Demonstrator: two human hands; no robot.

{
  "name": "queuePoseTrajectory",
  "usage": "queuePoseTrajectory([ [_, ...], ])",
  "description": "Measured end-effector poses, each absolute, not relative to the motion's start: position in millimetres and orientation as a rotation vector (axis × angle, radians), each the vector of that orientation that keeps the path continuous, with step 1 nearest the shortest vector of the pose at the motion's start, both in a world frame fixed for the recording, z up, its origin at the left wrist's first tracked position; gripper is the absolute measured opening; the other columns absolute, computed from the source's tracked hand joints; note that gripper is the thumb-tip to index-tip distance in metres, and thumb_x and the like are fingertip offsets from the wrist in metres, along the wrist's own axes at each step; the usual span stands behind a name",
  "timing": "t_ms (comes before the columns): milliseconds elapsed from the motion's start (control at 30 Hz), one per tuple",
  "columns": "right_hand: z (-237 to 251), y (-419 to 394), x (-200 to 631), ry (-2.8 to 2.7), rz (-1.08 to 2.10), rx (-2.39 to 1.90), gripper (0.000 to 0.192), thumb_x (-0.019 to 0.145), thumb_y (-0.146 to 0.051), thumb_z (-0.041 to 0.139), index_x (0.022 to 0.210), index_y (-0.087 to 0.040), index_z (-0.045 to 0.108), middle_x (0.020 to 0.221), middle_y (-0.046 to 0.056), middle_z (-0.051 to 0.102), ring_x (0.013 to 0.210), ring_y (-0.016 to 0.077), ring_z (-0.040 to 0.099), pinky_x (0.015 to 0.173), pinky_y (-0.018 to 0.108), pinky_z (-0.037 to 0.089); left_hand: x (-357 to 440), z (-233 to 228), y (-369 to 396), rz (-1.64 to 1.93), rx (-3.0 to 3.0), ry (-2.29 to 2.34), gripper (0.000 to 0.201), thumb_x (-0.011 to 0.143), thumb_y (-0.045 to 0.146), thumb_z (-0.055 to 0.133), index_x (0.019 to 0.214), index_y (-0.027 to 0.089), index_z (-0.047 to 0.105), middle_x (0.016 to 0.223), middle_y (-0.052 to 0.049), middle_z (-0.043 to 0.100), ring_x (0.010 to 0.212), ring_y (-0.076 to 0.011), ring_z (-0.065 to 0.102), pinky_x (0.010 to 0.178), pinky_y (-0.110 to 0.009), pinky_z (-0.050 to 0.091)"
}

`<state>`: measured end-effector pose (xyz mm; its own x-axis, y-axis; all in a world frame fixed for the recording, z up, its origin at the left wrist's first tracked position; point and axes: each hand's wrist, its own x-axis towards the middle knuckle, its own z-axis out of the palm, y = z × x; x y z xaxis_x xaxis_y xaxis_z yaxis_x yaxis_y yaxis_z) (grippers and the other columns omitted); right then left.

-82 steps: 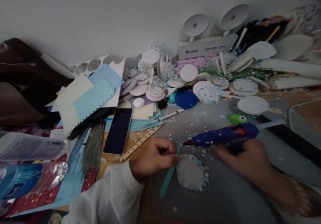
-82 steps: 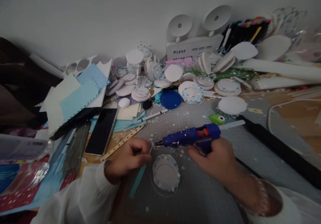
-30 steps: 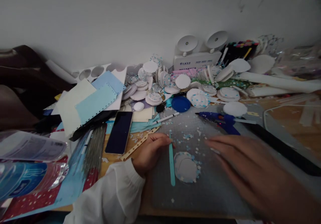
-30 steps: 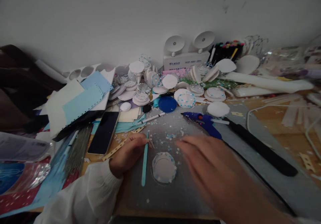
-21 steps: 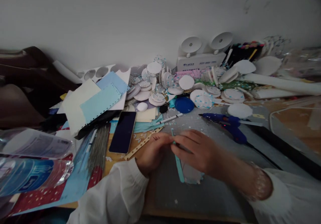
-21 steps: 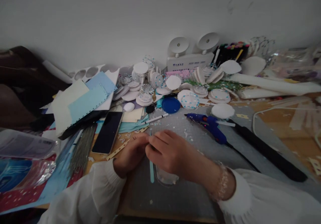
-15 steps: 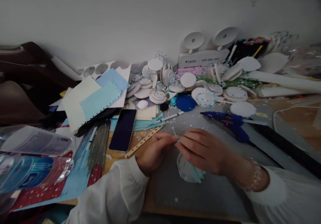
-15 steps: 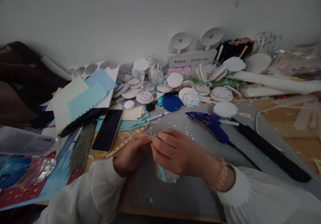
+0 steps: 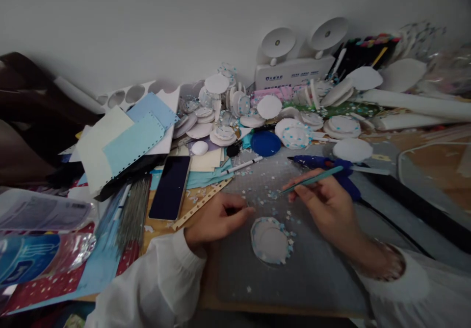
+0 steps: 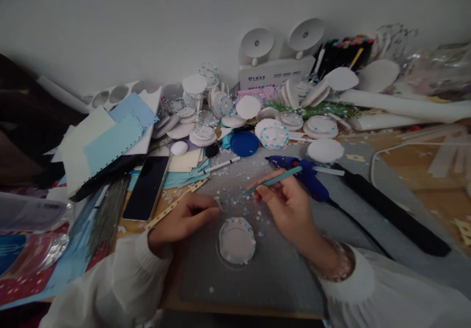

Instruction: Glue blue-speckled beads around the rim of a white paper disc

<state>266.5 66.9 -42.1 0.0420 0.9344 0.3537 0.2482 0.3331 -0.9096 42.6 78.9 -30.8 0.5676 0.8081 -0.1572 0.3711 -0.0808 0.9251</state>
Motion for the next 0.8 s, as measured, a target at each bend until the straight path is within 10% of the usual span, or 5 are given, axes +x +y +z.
queuePoseTrajectory([
  [267,-40.3,59.8,265.9,-1.43,1.019,-1.093,0.015,0.089,-0.035,0.06,0.084,-0.022,0.058,0.073,0.003,0.068,0.055,0.0143,0.062,0.048,0.026,0.054,38.2,-33.6,80.1,0.259,1.951,0.842,0.018,0.085,0.027,0.061,0.074,0.014,0.068,0.066,0.0,0.057,0.059,-0.0095,0.048,0.054,-0.02,0.032],
  [800,-45.6,53.4,262.2,-1.445,1.18,-1.058,0.01,0.089,-0.032,0.057,0.086,-0.022,0.057,0.076,0.004,0.067,0.058,0.0156,0.064,0.051,0.026,0.056,50.8,-25.9,79.3,0.289,1.623,0.779,0.028,0.089,0.034,0.056,0.071,0.013,0.061,0.063,0.0,0.054,0.059,-0.0097,0.045,0.055,-0.018,0.037],
])
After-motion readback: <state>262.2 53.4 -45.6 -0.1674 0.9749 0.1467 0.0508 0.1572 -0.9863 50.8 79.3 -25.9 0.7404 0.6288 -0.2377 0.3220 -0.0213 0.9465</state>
